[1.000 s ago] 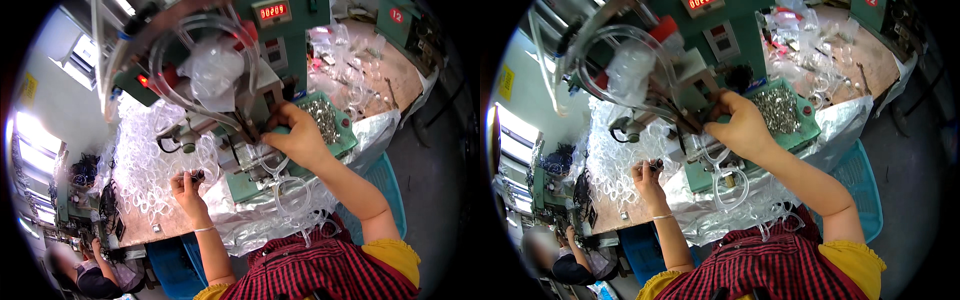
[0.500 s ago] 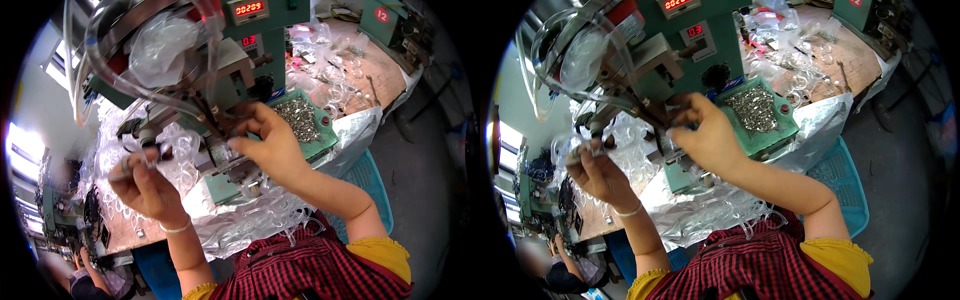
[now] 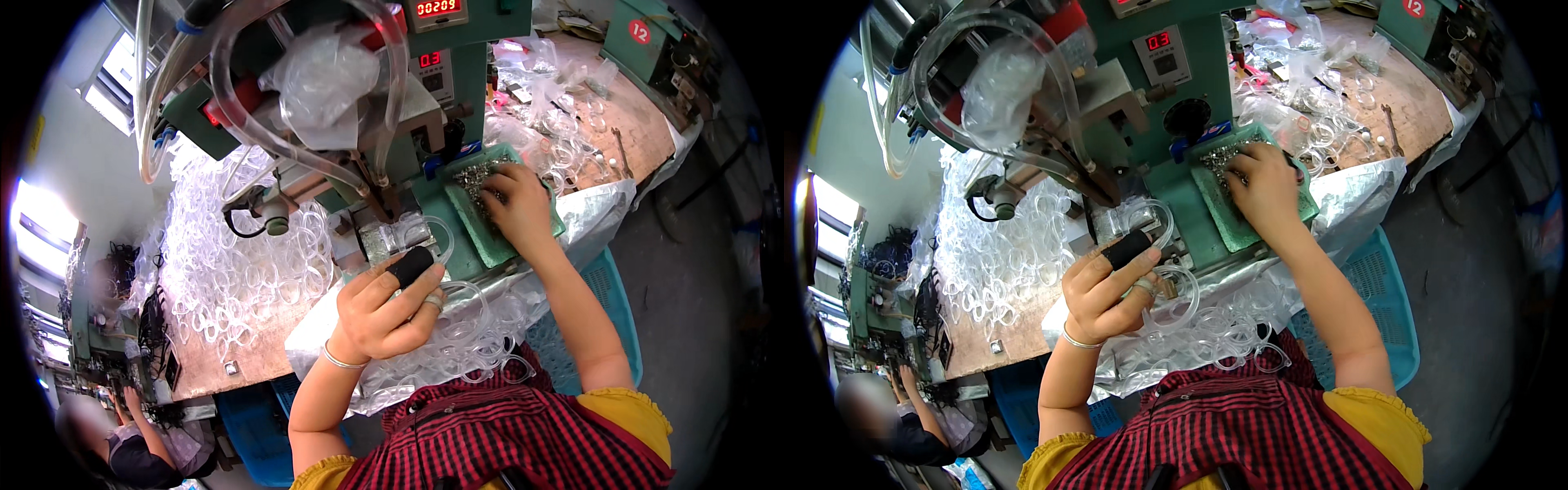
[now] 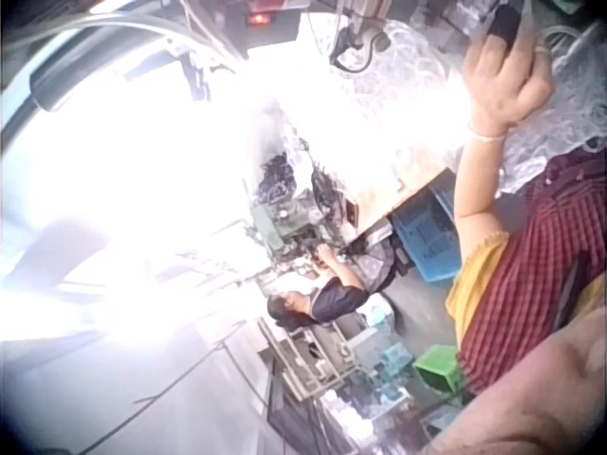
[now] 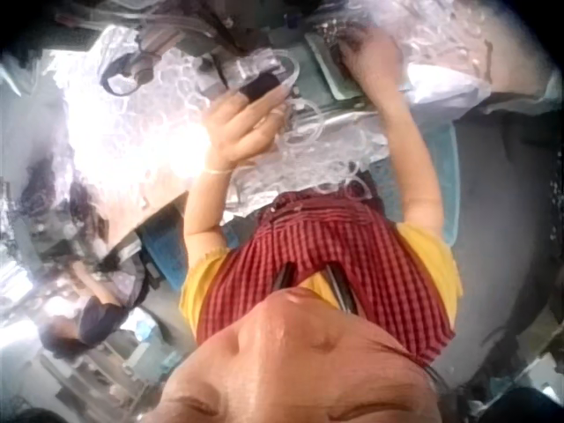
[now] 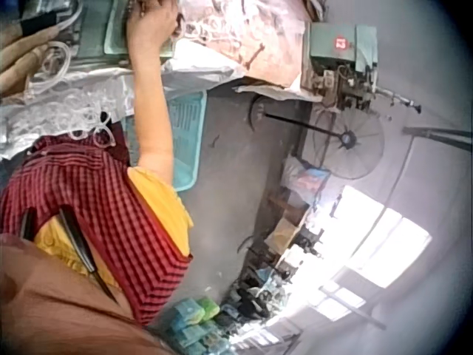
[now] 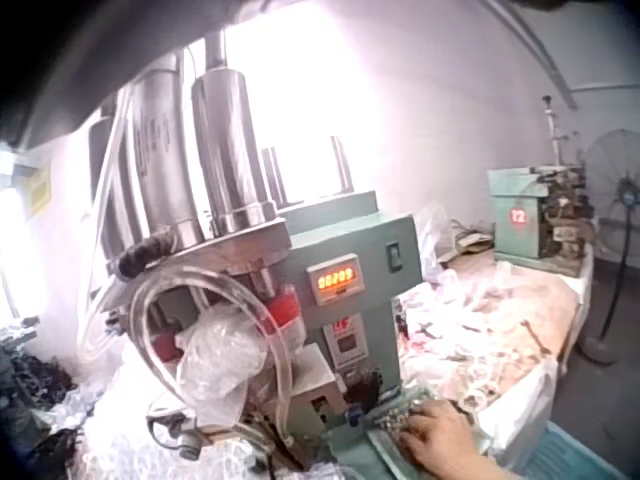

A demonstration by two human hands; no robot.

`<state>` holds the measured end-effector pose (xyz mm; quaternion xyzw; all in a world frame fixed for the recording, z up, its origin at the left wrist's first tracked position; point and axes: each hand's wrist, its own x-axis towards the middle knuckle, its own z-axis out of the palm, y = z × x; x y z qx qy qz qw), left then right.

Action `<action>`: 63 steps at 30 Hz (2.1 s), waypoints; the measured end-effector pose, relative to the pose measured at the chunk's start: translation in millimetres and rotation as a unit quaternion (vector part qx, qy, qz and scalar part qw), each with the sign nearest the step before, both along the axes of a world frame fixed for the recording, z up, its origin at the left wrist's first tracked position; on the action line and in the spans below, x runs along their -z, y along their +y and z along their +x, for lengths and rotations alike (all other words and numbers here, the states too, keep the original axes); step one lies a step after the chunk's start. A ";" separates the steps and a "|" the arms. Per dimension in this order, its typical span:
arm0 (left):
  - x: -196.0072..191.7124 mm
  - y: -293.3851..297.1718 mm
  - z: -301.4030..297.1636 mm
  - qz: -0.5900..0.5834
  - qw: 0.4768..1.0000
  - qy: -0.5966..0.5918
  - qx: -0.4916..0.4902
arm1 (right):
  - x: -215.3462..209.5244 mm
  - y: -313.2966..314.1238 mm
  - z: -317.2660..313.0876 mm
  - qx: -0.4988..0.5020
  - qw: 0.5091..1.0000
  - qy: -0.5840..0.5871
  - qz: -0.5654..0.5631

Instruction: The person repeatedly picks small metal components from a green tray and places them into a machine to attach them to clear plastic rings. The finished rings are collected in a pile on the left side of the workspace. The process is continuous and repetitive throughout the clip.

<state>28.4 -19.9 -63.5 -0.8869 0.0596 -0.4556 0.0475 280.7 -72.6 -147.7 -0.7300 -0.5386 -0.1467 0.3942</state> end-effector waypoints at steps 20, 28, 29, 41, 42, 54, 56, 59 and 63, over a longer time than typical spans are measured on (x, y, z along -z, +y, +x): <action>21.6 64.7 -170.8 -0.264 0.821 -0.142 -0.486 | -5.1 -2.8 -19.0 -0.086 0.875 0.466 0.103; 106.1 106.2 -129.8 -0.300 0.731 0.152 -0.594 | -8.0 -19.2 -24.5 -0.031 0.932 0.360 0.037; 113.0 105.0 -134.5 -0.301 0.742 0.107 -0.590 | -2.6 -31.7 -16.9 -0.022 0.952 0.302 0.051; 47.2 59.0 -106.3 -0.630 0.740 -0.177 -0.158 | -93.7 -30.5 -42.9 -0.257 0.910 0.325 -0.012; 60.4 68.6 -107.1 -0.638 0.731 -0.183 -0.157 | -97.5 -10.5 -52.8 -0.275 0.902 0.332 -0.009; 21.2 34.1 -64.5 -0.436 0.830 -0.346 -0.046 | -86.7 16.0 -79.3 -0.315 0.810 0.494 0.029; -10.0 23.5 -47.9 -0.352 0.868 -0.348 0.028 | -93.4 15.2 -86.7 -0.323 0.793 0.514 0.047; -41.5 27.4 -36.9 -0.312 0.917 -0.242 -0.056 | -98.5 13.4 -103.1 -0.307 0.799 0.510 0.085; -49.3 -10.7 -34.0 -0.528 0.831 -0.175 0.008 | -103.0 -9.2 -105.2 -0.326 0.818 0.469 0.069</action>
